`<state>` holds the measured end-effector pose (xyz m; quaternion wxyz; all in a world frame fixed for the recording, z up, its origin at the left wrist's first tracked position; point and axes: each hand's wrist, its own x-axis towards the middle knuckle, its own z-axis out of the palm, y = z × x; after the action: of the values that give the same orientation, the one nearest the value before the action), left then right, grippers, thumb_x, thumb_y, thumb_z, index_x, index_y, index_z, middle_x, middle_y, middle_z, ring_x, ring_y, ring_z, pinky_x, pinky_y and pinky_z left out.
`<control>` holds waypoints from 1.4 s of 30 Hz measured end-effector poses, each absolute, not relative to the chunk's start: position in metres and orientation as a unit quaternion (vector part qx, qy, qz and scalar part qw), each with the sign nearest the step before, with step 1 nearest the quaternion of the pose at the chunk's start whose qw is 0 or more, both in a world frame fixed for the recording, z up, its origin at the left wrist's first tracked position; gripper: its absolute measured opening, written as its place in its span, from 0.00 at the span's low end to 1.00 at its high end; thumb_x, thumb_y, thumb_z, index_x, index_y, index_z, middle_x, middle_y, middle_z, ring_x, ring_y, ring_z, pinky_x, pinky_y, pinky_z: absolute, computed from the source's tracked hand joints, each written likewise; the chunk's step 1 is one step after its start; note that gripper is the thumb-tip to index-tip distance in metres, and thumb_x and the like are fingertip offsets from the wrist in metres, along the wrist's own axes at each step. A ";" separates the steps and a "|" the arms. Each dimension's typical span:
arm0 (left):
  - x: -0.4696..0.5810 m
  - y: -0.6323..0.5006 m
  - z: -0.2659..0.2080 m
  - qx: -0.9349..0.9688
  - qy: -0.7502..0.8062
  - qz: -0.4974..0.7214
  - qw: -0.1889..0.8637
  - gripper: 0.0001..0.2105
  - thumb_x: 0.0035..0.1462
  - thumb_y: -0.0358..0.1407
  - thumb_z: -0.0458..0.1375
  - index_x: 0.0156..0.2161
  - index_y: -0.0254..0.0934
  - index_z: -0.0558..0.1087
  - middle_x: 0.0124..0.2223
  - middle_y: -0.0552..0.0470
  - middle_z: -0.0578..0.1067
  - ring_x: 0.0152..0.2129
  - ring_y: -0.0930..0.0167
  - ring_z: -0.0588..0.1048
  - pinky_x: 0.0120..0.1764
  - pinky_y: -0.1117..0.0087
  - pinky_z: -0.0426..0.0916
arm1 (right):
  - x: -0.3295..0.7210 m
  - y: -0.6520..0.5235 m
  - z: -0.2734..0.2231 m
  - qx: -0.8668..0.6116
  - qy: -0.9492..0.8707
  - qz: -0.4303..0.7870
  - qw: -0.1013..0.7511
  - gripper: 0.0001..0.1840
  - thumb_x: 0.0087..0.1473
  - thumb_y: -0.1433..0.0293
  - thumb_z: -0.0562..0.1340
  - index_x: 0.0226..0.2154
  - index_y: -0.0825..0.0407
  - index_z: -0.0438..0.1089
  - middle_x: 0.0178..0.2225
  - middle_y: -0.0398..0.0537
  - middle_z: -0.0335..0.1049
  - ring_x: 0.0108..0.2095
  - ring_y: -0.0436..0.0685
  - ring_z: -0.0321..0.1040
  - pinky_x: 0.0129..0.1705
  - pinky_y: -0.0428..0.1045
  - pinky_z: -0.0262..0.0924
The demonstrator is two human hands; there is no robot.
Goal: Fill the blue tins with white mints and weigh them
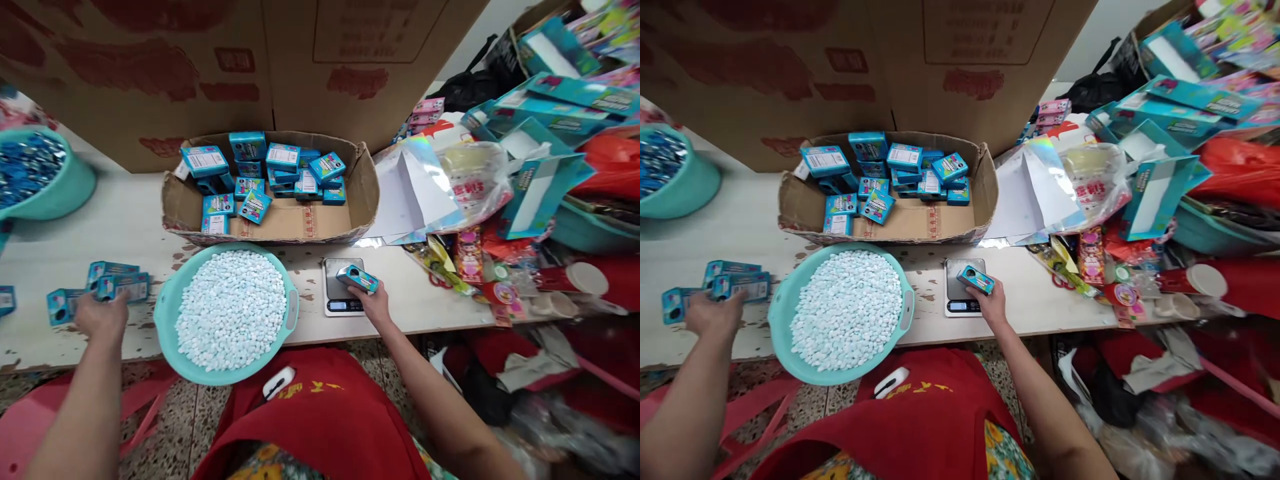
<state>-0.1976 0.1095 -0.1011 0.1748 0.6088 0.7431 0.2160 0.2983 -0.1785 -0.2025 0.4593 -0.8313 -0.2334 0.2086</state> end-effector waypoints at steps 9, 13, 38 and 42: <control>-0.152 0.075 -0.104 0.607 0.765 0.212 0.026 0.25 0.52 0.54 0.53 0.50 0.41 0.63 0.53 0.47 0.67 0.53 0.46 0.62 0.51 0.36 0.57 | 0.310 -0.229 -0.178 -0.829 -0.303 0.197 0.427 0.37 0.49 0.57 0.63 0.59 0.47 0.55 0.58 0.56 0.57 0.54 0.64 0.58 0.48 0.59 0.60; -0.062 0.025 -0.103 0.735 0.634 0.208 0.121 0.19 0.59 0.48 0.49 0.50 0.39 0.67 0.49 0.46 0.71 0.47 0.58 0.68 0.49 0.51 0.65 | 0.312 -0.257 -0.179 -0.846 -0.246 0.184 0.436 0.27 0.55 0.55 0.57 0.55 0.49 0.60 0.55 0.57 0.60 0.51 0.63 0.61 0.46 0.59 0.61; -0.027 0.016 -0.097 0.611 0.635 0.289 0.374 0.09 0.53 0.42 0.54 0.33 0.39 0.70 0.31 0.53 0.73 0.28 0.69 0.72 0.36 0.67 0.67 | 0.294 -0.177 -0.170 -0.777 -0.339 0.147 0.509 0.46 0.38 0.57 0.72 0.57 0.50 0.55 0.53 0.57 0.62 0.52 0.64 0.62 0.54 0.61 0.56; -0.031 0.013 -0.094 0.775 0.556 0.178 0.245 0.10 0.54 0.40 0.55 0.40 0.41 0.73 0.45 0.49 0.75 0.46 0.61 0.69 0.51 0.59 0.60 | 0.294 -0.181 -0.175 -0.785 -0.338 0.150 0.497 0.48 0.35 0.57 0.73 0.56 0.50 0.55 0.53 0.58 0.61 0.52 0.65 0.62 0.54 0.61 0.56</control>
<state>-0.0306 0.0128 -0.0939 0.2448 0.7746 0.5555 0.1775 0.2935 -0.1808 -0.1747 0.4975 -0.7846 -0.3384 0.1496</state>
